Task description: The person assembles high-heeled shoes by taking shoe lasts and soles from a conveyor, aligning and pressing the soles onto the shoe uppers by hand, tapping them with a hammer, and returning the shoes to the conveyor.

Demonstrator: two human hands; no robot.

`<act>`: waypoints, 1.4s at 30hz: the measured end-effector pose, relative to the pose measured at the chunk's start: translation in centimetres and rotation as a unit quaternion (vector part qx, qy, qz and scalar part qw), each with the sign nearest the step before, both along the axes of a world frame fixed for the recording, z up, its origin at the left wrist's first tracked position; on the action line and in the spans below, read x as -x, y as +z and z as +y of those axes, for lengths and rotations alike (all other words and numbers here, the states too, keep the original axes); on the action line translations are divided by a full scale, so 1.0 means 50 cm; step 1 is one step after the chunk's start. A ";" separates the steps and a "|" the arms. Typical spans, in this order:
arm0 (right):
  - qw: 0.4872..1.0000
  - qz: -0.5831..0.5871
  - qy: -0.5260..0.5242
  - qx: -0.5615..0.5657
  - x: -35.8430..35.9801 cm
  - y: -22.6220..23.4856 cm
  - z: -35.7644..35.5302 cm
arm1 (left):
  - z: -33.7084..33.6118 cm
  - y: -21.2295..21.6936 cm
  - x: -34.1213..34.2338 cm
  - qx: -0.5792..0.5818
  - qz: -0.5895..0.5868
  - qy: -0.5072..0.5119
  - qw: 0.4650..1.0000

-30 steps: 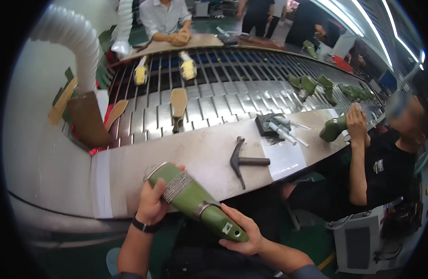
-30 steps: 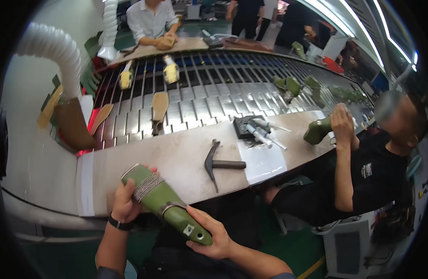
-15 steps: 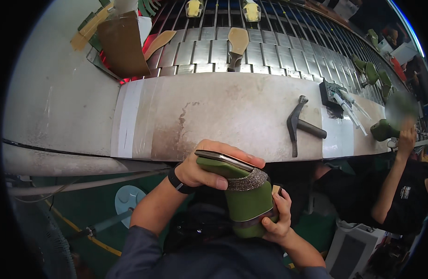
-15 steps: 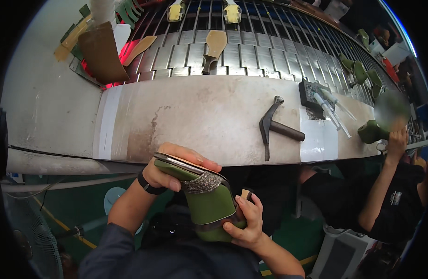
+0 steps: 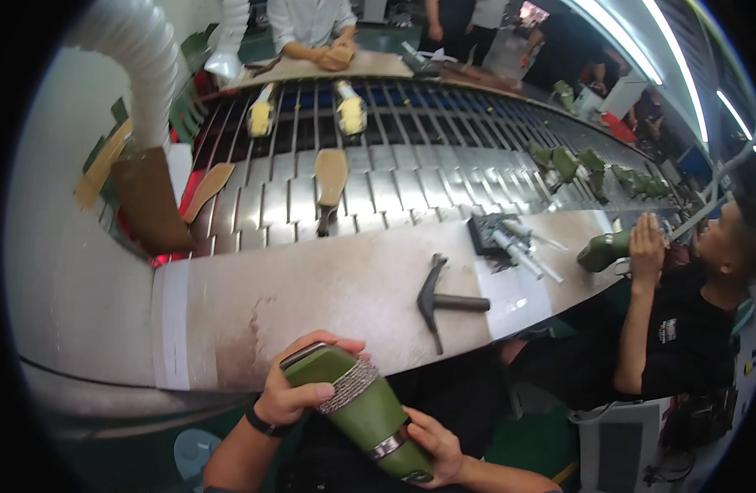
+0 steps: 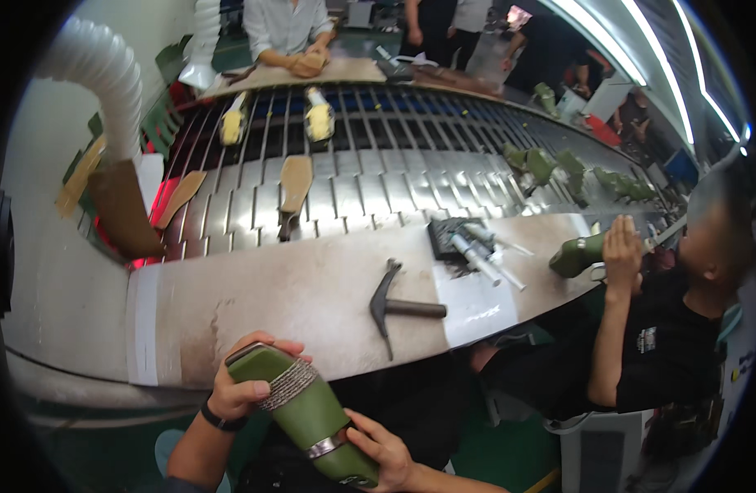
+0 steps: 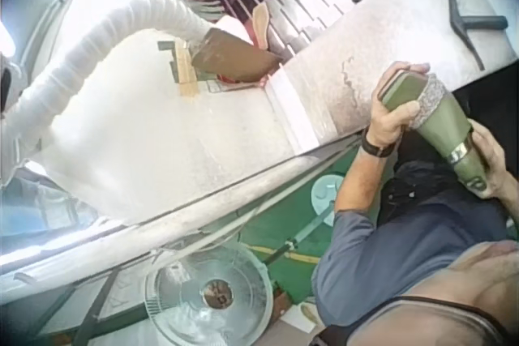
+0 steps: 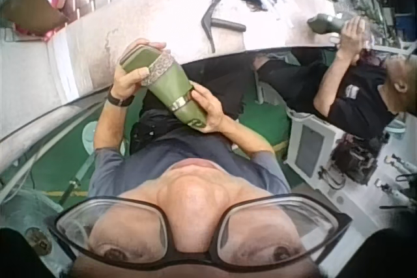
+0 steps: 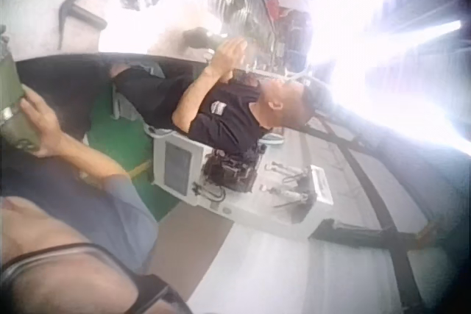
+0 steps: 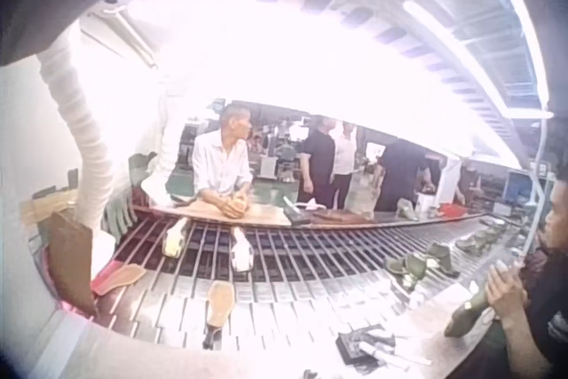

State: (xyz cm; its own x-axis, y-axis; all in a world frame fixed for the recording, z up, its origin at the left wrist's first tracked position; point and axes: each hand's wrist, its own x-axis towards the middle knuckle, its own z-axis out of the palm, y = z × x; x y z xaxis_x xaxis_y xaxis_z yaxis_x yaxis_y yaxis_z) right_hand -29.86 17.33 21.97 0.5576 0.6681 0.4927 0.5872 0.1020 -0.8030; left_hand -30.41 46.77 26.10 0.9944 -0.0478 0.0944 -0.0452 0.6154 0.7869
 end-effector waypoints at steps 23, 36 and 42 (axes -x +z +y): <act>0.858 0.127 -0.456 0.200 -0.814 0.066 0.296 | -0.012 -0.025 -0.028 -0.685 -0.182 0.241 0.663; 0.921 -0.136 0.250 0.267 -0.128 0.212 0.311 | -0.111 -0.086 0.045 -0.711 -0.303 0.031 0.633; 0.861 -0.312 0.239 0.321 -0.019 0.090 0.288 | -0.140 -0.164 0.010 -0.732 -0.155 -0.319 0.581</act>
